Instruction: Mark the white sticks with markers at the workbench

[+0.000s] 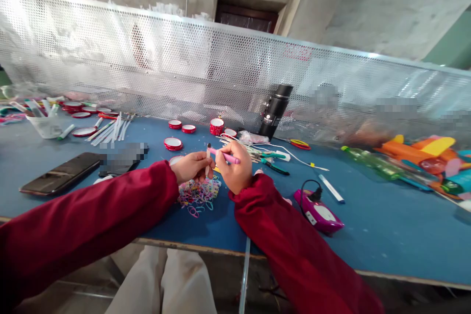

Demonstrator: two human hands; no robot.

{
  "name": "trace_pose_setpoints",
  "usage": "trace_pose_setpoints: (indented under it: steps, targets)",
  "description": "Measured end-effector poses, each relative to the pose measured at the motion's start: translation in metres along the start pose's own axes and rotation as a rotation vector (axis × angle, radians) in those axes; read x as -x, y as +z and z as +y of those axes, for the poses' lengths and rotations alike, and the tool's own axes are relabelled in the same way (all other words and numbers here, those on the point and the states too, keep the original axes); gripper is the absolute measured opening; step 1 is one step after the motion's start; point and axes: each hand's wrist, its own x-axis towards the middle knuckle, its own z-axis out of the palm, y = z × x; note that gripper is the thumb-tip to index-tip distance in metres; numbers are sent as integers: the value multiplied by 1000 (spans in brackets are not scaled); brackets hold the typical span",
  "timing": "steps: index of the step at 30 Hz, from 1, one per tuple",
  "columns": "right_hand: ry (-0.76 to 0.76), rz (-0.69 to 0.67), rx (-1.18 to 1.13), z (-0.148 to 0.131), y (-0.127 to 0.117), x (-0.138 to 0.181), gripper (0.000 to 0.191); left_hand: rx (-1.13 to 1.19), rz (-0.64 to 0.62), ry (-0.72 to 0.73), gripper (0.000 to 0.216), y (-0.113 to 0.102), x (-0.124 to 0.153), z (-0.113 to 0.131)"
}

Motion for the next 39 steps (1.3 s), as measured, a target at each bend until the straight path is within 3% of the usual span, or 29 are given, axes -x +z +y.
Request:
trace_pose_setpoints:
  steps: [39]
  targets:
    - [-29,13,84,0,-2,-4,15,34,23,-5,19,-3,-2,-2]
